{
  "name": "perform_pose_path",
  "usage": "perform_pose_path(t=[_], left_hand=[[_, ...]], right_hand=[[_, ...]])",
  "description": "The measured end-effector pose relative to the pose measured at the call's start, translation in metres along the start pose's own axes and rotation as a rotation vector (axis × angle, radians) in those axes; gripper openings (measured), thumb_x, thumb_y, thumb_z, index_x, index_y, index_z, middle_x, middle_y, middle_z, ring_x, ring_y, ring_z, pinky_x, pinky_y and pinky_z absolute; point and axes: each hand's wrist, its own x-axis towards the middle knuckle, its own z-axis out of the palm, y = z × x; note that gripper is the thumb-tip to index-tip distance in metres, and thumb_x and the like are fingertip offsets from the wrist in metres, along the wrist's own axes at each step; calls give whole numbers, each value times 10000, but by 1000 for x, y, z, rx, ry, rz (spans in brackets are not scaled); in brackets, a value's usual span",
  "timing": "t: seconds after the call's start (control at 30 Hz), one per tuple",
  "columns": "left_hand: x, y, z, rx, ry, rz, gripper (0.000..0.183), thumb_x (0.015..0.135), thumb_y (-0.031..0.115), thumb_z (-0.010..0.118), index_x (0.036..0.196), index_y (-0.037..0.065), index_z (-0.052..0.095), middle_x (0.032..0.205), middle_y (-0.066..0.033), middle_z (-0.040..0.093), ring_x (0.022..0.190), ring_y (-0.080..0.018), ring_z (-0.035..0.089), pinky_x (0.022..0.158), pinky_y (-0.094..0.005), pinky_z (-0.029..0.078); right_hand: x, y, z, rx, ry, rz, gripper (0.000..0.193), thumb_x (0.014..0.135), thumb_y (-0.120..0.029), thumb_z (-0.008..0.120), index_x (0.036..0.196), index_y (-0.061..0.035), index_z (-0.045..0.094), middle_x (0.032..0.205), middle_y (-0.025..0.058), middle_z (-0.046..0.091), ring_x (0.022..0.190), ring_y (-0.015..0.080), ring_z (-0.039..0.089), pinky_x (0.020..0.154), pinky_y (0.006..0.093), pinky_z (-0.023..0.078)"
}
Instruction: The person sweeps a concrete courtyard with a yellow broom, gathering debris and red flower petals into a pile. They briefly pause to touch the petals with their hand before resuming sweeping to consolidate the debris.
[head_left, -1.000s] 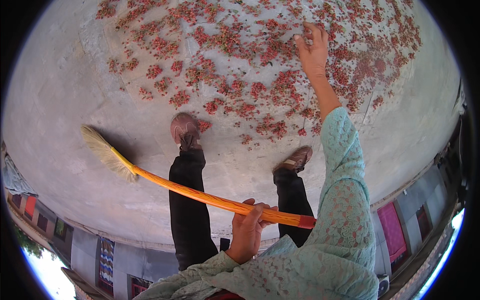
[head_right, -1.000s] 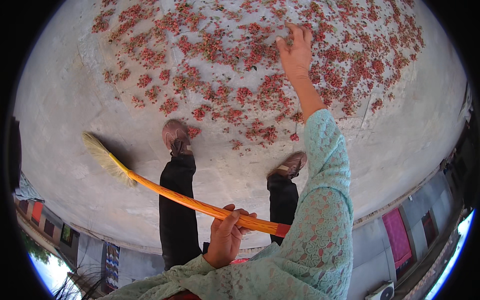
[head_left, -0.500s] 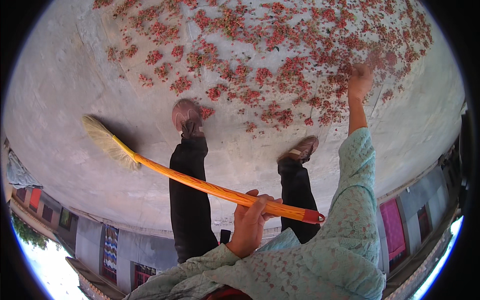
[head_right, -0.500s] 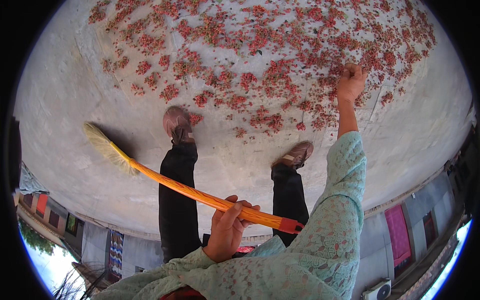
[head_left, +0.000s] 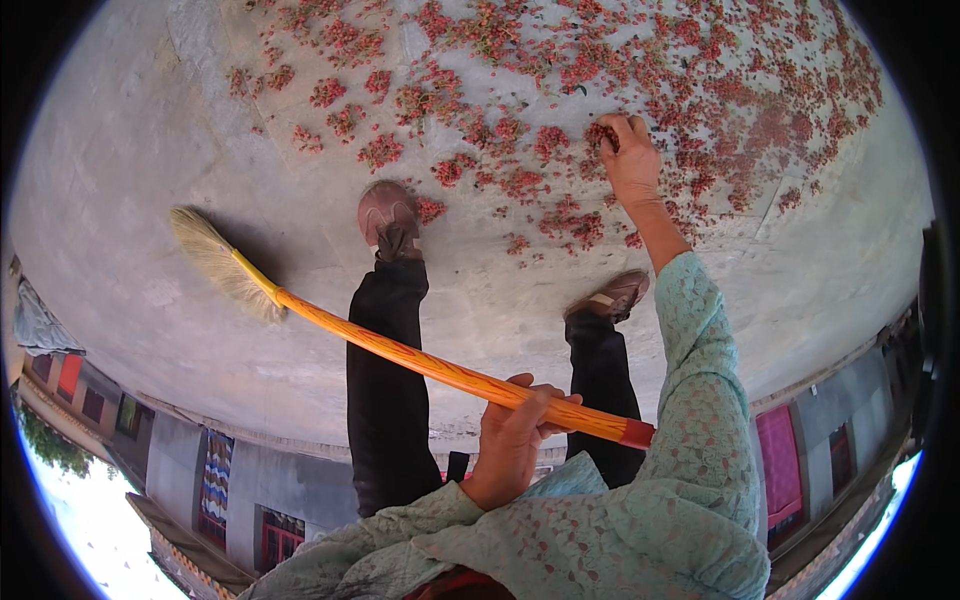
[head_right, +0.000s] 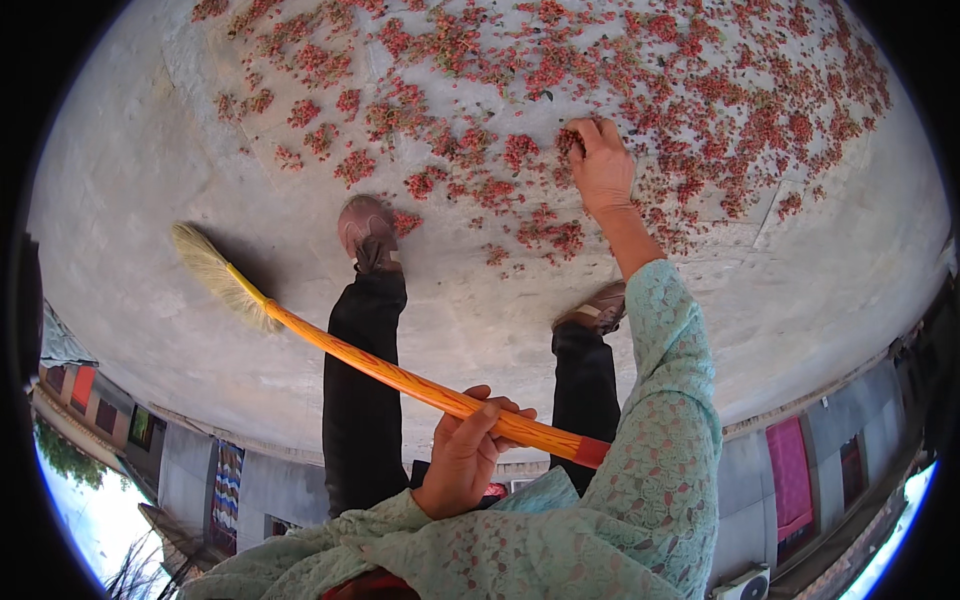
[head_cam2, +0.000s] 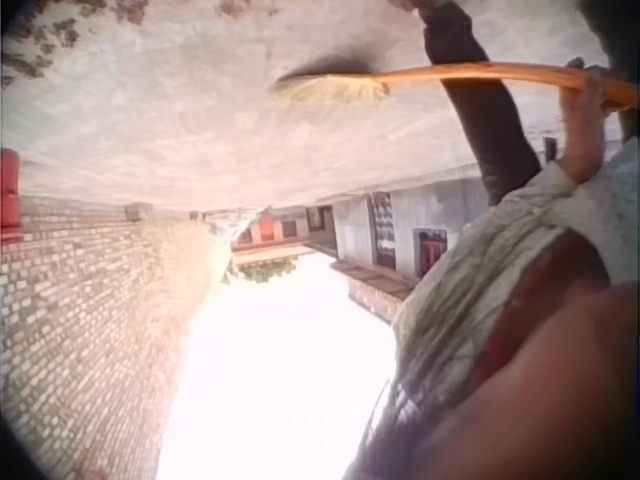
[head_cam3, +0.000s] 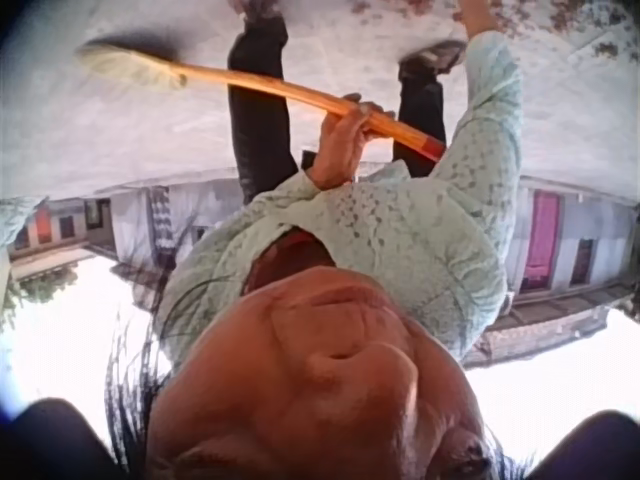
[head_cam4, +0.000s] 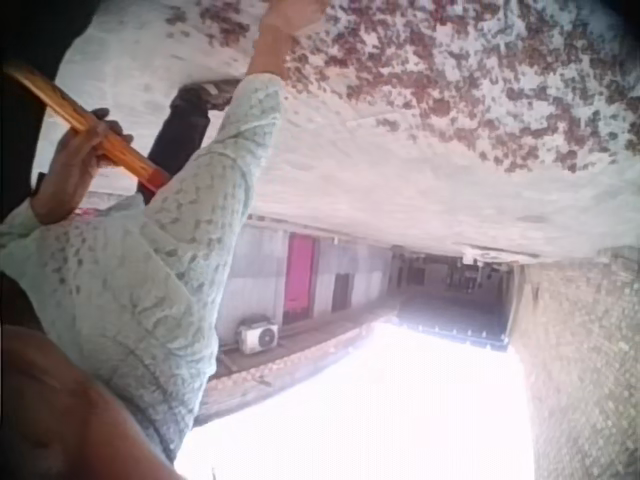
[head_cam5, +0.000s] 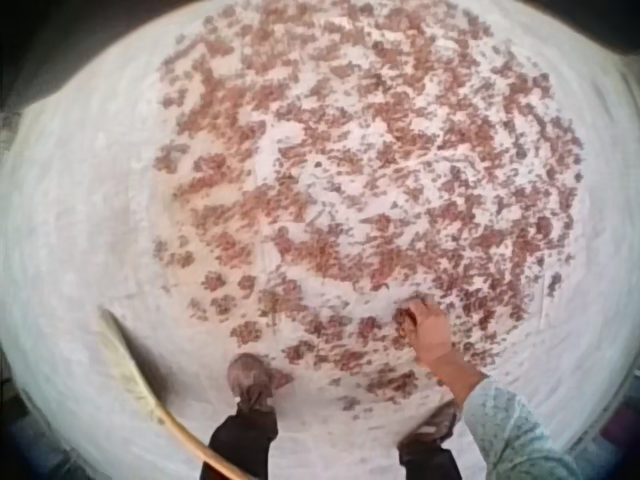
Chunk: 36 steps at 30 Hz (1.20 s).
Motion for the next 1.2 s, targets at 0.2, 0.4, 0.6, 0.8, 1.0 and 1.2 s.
perform_pose_path(t=[0.2, 0.4, 0.6, 0.8, 1.0, 1.2], left_hand=[[0, 2, 0, -1, 9, 1, 232, 840, 96, 446, 1052, 52, 363, 908, -125, 526, 959, -301, 524, 818, -419, 438], [0, 5, 1, 13, 17, -30, 232, 838, 96, 448, 1053, 59, 367, 908, -122, 526, 959, -301, 525, 808, -419, 441], [0, 4, 3, 18, 30, -16, 228, 839, 98, 447, 1051, 60, 371, 912, -122, 528, 961, -301, 523, 821, -431, 428], [1, 5, 3, 28, 24, -15, 299, 827, 99, 459, 1050, 20, 276, 902, -146, 511, 940, -294, 531, 793, -420, 436], [1, 8, 6, 43, 50, -41, 246, 835, 91, 446, 1035, 27, 318, 901, -146, 522, 955, -309, 523, 795, -413, 456], [0, 11, 8, 45, 26, -14, 264, 832, 118, 457, 1017, 6, 306, 875, -139, 517, 934, -289, 535, 768, -405, 464]], right_hand=[[5, -9, -6, 552, 13, 125, 234, 689, -27, 550, 901, -122, 527, 850, 40, 542, 601, 127, 539, 558, 259, 447], [0, -19, 0, 430, 46, -62, 319, 637, 28, 520, 922, -115, 516, 946, 66, 516, 797, 199, 523, 718, 313, 413], [-4, -37, 13, -7, -7, -364, 393, 595, 54, 515, 947, -120, 506, 1042, 60, 452, 892, 245, 466, 769, 393, 347], [4, -26, 15, 254, -57, -207, 373, 598, -11, 569, 940, -146, 509, 980, 61, 463, 840, 222, 490, 740, 363, 352], [10, -38, 5, -91, 23, -527, 279, 641, -62, 572, 910, -125, 531, 870, 36, 486, 851, 193, 467, 730, 344, 335], [8, -37, 18, -21, 22, -520, 210, 620, -45, 578, 812, -121, 538, 714, 23, 447, 749, 204, 440, 693, 340, 320]])
